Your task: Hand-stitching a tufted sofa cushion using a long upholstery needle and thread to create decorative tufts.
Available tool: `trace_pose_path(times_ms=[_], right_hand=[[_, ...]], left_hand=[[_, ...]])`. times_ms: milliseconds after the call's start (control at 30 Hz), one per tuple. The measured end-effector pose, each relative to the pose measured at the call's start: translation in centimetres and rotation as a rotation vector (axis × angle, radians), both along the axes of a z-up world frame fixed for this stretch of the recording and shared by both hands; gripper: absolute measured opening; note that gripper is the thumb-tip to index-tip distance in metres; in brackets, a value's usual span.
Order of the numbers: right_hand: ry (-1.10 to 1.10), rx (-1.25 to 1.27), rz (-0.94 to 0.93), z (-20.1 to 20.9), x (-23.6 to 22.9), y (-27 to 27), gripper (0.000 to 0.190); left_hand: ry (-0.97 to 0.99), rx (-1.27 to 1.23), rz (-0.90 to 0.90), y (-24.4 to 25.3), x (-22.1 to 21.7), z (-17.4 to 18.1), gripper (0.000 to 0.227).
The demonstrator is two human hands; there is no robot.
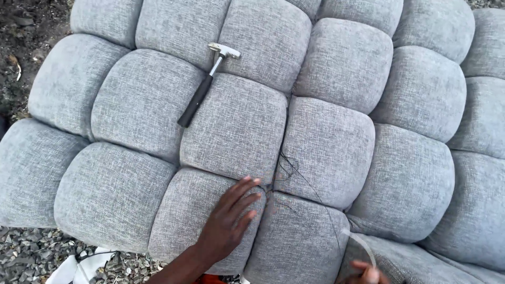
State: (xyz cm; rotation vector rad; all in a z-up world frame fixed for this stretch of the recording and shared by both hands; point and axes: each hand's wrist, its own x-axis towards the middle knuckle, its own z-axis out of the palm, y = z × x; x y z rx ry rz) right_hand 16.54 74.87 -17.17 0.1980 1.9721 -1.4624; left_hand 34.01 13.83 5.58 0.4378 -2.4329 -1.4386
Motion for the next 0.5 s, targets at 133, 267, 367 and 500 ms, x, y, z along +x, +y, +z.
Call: trace_pose_path(times_ms=[133, 267, 367, 500], right_hand=[[0.597, 0.025, -0.237, 29.7, 3.9, -37.2, 0.036], [0.724, 0.303, -0.229, 30.8, -1.3, -45.0, 0.026], [0.922, 0.417, -0.115, 24.5, -5.2, -46.3, 0.020], [1.169, 0.595, 0.057, 20.2, -5.7, -48.6, 0.022]], left_hand=[[0.063, -0.204, 0.027, -2.4, -2.5, -1.1, 0.033], [-0.042, -0.602, -0.117, -7.8, -13.5, -4.9, 0.049], [-0.133, -0.854, -0.195, -12.2, -22.7, -9.3, 0.057], [-0.090, -1.033, -0.244, -14.2, -30.5, -12.3, 0.063]])
